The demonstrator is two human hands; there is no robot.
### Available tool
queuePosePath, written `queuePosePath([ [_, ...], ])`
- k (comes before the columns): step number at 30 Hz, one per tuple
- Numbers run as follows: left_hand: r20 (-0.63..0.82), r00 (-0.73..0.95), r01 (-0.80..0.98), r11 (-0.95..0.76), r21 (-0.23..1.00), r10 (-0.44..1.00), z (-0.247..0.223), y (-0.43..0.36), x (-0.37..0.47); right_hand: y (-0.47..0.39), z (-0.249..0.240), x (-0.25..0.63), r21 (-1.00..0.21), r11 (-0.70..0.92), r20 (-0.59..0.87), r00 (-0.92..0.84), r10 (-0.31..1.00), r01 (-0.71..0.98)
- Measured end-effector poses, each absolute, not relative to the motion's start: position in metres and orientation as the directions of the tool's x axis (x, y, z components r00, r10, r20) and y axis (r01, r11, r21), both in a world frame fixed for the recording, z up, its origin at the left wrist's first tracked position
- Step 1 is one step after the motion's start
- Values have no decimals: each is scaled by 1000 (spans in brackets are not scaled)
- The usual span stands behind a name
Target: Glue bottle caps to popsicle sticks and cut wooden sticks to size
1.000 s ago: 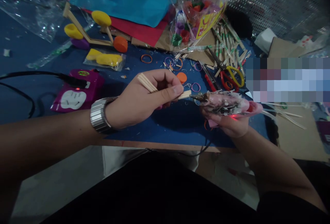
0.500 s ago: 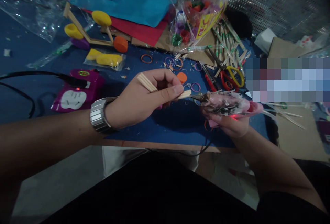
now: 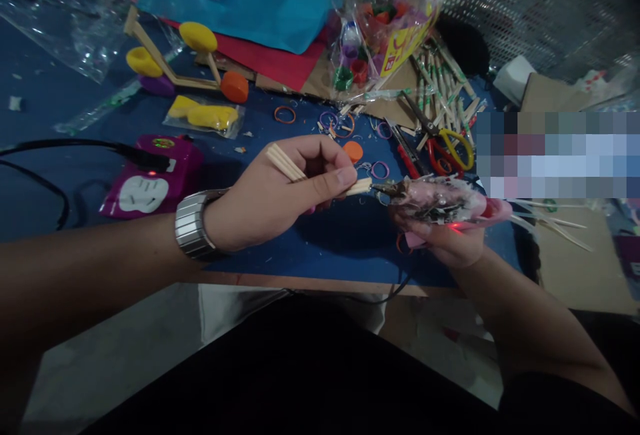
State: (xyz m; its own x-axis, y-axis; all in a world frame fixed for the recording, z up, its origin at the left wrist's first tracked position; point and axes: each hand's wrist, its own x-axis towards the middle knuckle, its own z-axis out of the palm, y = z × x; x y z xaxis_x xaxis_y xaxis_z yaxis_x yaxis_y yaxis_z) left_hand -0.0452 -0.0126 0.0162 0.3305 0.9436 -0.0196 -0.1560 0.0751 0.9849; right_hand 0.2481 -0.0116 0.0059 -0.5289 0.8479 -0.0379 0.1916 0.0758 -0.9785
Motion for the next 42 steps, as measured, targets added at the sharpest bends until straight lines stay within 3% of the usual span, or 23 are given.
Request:
queuePosePath([
  [29,1,333,-143,50,988,943,17,-12,-46,-12,6,247,-984,82,-11,-511,859,159],
  [42,-5,329,-155,59,986,944,17,-13,-46,-13,4,249,-979,36,-69,-496,866,199],
])
